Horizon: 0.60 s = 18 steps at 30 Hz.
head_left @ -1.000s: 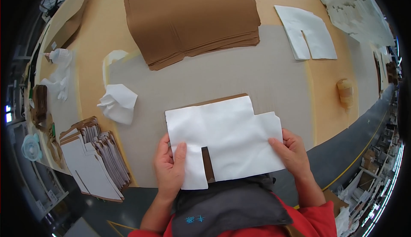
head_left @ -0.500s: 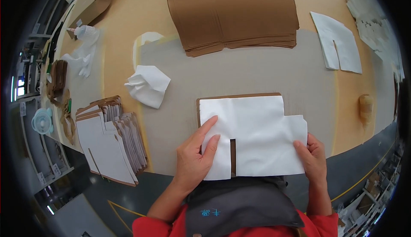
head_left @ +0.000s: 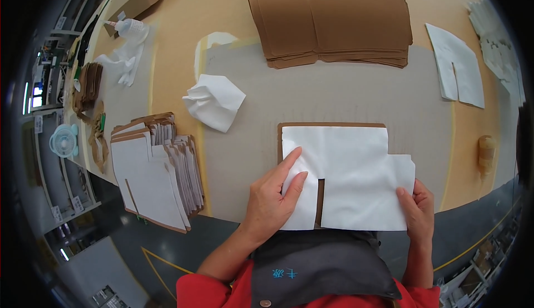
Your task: Applying glue and white lining material to leather or cardboard components.
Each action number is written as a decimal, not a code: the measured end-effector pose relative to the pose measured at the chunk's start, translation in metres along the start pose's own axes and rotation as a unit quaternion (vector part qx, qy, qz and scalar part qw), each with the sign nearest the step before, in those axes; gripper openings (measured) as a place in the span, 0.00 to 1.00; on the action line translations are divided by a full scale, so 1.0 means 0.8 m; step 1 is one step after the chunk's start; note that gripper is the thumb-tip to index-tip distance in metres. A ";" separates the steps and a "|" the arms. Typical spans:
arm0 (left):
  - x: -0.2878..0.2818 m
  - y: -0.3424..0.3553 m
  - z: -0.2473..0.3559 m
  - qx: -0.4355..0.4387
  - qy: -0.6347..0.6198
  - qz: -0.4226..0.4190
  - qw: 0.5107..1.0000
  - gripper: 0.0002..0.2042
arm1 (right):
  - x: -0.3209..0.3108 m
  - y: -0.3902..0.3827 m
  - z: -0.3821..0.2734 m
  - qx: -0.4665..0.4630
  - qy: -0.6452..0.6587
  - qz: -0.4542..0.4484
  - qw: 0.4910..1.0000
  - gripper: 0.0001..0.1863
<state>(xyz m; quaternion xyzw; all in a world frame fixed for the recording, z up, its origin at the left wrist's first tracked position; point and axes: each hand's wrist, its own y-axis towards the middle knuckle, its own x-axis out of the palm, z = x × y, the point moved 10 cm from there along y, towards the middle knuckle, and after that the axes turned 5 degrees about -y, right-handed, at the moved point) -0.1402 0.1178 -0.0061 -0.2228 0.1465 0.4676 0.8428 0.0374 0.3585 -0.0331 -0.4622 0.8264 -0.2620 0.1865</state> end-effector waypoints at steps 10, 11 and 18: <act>0.005 -0.002 -0.004 0.005 0.009 -0.007 1.000 0.20 | -0.001 -0.003 -0.002 -0.001 -0.015 0.013 1.000 0.12; 0.006 -0.002 -0.004 0.002 0.007 -0.010 1.000 0.20 | -0.002 -0.003 -0.001 0.002 -0.017 0.015 1.000 0.12; 0.005 -0.002 -0.004 -0.014 0.022 -0.014 1.000 0.21 | -0.002 -0.003 -0.002 0.004 -0.018 0.019 1.000 0.12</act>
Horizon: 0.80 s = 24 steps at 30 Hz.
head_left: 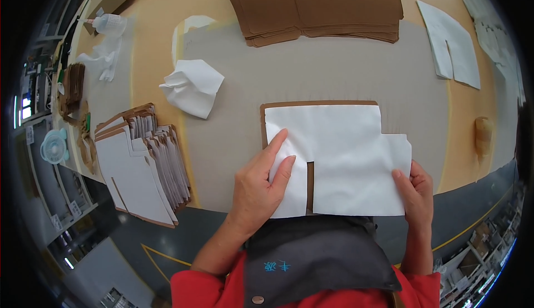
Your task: Applying glue and white lining material to leather or cardboard components.
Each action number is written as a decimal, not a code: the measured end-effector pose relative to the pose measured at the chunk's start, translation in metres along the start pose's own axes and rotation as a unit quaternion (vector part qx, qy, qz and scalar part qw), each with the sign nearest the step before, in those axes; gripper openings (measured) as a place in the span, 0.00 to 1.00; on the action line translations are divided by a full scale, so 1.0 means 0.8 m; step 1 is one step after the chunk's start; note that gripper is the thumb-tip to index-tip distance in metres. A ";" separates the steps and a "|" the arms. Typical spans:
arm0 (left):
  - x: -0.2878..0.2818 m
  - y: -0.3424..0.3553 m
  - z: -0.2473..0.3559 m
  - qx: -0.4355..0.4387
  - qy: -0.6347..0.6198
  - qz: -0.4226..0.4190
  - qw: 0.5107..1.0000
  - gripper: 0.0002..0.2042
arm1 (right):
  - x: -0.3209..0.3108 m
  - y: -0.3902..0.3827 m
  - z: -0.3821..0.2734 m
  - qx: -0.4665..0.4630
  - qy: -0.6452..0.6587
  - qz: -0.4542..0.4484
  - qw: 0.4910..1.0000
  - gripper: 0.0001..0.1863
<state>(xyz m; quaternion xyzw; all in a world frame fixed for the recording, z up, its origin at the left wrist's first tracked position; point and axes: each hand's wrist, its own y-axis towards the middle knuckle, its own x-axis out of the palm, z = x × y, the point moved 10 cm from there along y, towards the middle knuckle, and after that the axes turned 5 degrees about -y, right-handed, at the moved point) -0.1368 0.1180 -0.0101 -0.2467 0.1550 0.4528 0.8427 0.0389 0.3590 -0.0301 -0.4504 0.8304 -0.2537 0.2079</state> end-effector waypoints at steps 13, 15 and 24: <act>-0.002 0.001 0.015 0.066 0.053 0.019 0.996 0.21 | 0.004 -0.001 0.001 -0.001 0.008 -0.003 1.000 0.13; -0.001 0.001 0.016 0.072 0.052 0.021 0.996 0.21 | 0.004 -0.001 0.001 0.000 0.006 -0.003 1.000 0.13; 0.000 -0.003 0.019 0.115 0.068 0.031 0.991 0.22 | 0.002 -0.002 0.003 -0.010 -0.018 0.000 1.000 0.13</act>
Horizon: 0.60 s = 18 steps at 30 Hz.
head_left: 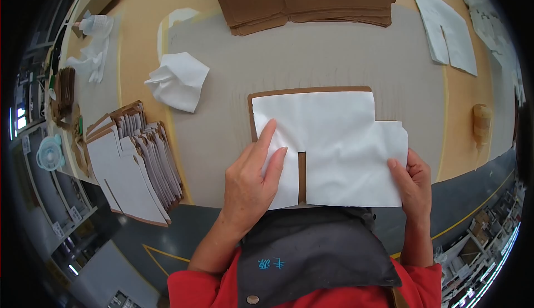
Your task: Applying glue and white lining material to leather or cardboard components.
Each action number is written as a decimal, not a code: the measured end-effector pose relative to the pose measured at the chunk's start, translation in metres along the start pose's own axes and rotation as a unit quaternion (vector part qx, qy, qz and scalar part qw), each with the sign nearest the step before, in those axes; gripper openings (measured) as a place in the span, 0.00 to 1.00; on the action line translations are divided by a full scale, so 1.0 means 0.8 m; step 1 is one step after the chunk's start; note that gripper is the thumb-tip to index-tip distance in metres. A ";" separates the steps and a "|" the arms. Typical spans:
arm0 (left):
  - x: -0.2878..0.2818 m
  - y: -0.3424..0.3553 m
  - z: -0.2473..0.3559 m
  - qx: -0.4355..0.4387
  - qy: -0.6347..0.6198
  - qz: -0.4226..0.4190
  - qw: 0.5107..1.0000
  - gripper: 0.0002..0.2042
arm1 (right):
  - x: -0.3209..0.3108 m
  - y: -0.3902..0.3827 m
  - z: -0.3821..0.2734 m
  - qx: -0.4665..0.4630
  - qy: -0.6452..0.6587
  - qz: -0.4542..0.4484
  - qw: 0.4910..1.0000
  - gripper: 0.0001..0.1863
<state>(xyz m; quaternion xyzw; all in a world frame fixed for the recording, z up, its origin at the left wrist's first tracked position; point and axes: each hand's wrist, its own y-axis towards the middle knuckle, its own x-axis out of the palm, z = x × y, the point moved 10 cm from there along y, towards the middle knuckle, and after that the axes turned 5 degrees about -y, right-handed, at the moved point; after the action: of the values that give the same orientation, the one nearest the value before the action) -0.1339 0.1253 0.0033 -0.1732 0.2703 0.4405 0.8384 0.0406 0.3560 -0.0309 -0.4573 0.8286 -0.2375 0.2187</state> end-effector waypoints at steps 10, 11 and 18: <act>-0.012 -0.031 -0.024 -0.202 -0.090 -0.076 0.972 0.31 | -0.001 0.001 -0.003 -0.016 -0.011 0.002 1.000 0.13; -0.015 -0.033 -0.024 -0.205 -0.090 -0.078 0.971 0.31 | 0.000 0.001 -0.002 -0.012 -0.011 0.001 1.000 0.13; -0.012 -0.049 -0.037 -0.225 -0.149 -0.076 0.960 0.25 | -0.002 0.000 -0.004 -0.025 -0.027 0.012 0.999 0.13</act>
<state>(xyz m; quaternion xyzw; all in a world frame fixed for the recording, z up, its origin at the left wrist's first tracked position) -0.1149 0.0816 -0.0126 -0.3096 0.0220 0.4454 0.8398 0.0395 0.3580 -0.0278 -0.4590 0.8335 -0.2015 0.2324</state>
